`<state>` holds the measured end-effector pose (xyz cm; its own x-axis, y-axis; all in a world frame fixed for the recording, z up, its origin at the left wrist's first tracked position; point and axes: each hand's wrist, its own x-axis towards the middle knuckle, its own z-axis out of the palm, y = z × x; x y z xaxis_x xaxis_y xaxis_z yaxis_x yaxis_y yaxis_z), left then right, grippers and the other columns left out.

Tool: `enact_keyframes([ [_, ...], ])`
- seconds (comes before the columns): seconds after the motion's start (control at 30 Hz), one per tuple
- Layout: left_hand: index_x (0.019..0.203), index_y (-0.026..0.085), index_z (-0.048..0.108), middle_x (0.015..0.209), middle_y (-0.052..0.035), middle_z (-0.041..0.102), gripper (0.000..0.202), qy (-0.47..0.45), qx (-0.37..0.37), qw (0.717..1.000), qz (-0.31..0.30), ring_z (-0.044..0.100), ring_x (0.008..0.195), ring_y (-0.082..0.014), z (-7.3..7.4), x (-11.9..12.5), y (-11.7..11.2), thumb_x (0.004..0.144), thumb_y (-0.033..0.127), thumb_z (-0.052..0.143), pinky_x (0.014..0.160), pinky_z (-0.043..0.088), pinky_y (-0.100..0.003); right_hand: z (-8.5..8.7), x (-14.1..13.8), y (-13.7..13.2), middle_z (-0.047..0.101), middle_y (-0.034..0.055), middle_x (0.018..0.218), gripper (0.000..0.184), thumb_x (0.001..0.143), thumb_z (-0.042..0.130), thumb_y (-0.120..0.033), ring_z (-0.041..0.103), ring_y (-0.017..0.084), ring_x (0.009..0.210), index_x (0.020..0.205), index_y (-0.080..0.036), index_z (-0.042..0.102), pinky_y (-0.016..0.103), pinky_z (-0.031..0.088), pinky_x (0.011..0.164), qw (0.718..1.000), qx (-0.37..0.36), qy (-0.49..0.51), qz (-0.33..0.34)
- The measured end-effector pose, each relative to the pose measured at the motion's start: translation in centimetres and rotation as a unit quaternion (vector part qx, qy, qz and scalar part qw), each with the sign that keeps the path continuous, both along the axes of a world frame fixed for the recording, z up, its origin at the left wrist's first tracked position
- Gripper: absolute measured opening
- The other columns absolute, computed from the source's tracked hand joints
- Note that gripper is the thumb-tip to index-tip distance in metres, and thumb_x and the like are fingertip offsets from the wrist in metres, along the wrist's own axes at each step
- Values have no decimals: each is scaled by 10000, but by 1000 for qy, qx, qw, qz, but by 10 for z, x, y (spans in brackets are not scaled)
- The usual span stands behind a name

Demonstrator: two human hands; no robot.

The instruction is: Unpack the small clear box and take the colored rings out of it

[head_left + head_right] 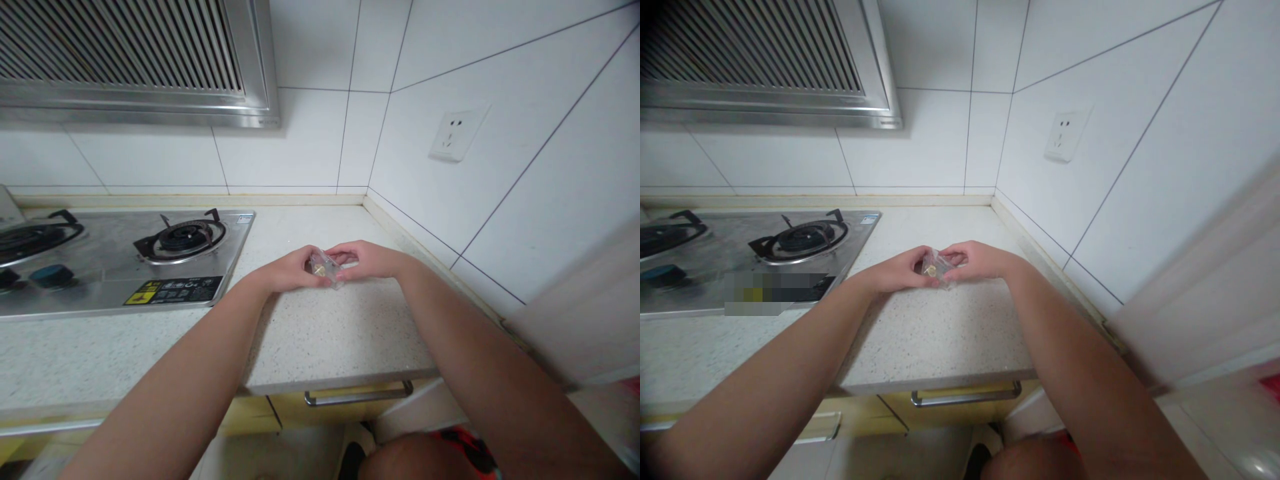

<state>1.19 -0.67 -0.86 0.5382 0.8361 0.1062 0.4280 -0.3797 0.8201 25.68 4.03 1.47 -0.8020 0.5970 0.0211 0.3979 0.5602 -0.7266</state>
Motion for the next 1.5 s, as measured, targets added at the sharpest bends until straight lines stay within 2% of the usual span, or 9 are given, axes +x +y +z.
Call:
enact_keyframes([
  [0.2, 1294, 121, 487, 1152, -104, 590, 761, -2, 0, 1000, -2, 540, 980, -196, 6, 3, -4, 716, 519, 780, 824, 417, -306, -3, 2, 5, 624, 109, 1236, 673, 826, 711, -418, 612, 225, 1106, 1407, -156, 495, 379, 481, 978, 997, -63, 33, 12],
  [0.37, 1355, 110, 439, 1254, -123, 558, 795, -44, -5, 999, -10, 539, 1093, -204, 5, 4, -3, 727, 448, 792, 929, 419, -314, -1, 4, 5, 612, 98, 1259, 589, 844, 692, -391, 591, 202, 1117, 1363, -157, 542, 346, 456, 988, 995, -62, 74, -2],
  [0.53, 1395, 116, 380, 1327, -137, 517, 842, -68, -11, 997, -21, 517, 1181, -226, 0, 3, 1, 738, 452, 786, 1013, 398, -345, -3, 2, 5, 633, 108, 1162, 459, 860, 659, -453, 607, 185, 1003, 1181, -126, 643, 344, 473, 958, 982, -105, 147, -49],
  [0.67, 1428, 128, 335, 1342, -134, 507, 900, -50, -13, 999, -10, 513, 1193, -235, -3, 1, 2, 734, 487, 781, 1026, 390, -362, -10, 2, 16, 615, 159, 1169, 516, 896, 584, -552, 621, 174, 869, 1143, -99, 611, 363, 524, 885, 955, -152, 229, -111],
  [0.8, 1428, 138, 347, 1321, -128, 522, 899, -42, -11, 999, -14, 521, 1171, -232, -4, 1, 1, 727, 489, 784, 1005, 404, -357, -13, 0, 22, 648, 185, 1027, 480, 970, 429, -560, 637, 187, 704, 1026, -101, 561, 365, 556, 738, 924, -189, 263, -203],
  [0.9, 1422, 122, 353, 1309, -136, 528, 899, -43, -11, 999, -13, 521, 1168, -232, -3, 2, 0, 720, 476, 789, 1002, 404, -353, -14, -1, 23, 637, 151, 949, 324, 956, 490, -400, 628, 173, 629, 1017, -98, 591, 343, 555, 647, 914, -167, 264, -260],
  [1.0, 1410, 123, 376, 1299, -128, 535, 888, -23, -2, 1000, -2, 524, 1157, -235, -2, 3, 0, 714, 491, 789, 990, 410, -355, -16, -3, 25, 616, 120, 883, 225, 925, 510, -260, 615, 159, 590, 997, -81, 627, 323, 546, 600, 911, -144, 259, -286],
  [1.33, 1429, 147, 370, 1262, -119, 544, 918, 17, 14, 1000, -8, 537, 1116, -240, -1, 3, -3, 702, 528, 781, 972, 430, -366, -12, 1, 27, 610, 87, 813, 242, 925, 521, -284, 593, 139, 563, 1017, -97, 644, 292, 525, 577, 899, -92, 286, -319],
  [1.5, 1363, 136, 471, 1320, -138, 483, 911, 111, 103, 988, -6, 477, 1203, -264, -1, 2, -3, 642, 595, 786, 1063, 371, -377, -12, 0, 26, 609, 79, 798, 236, 919, 530, -284, 568, 129, 534, 1022, -106, 647, 281, 505, 538, 904, -85, 289, -303],
])
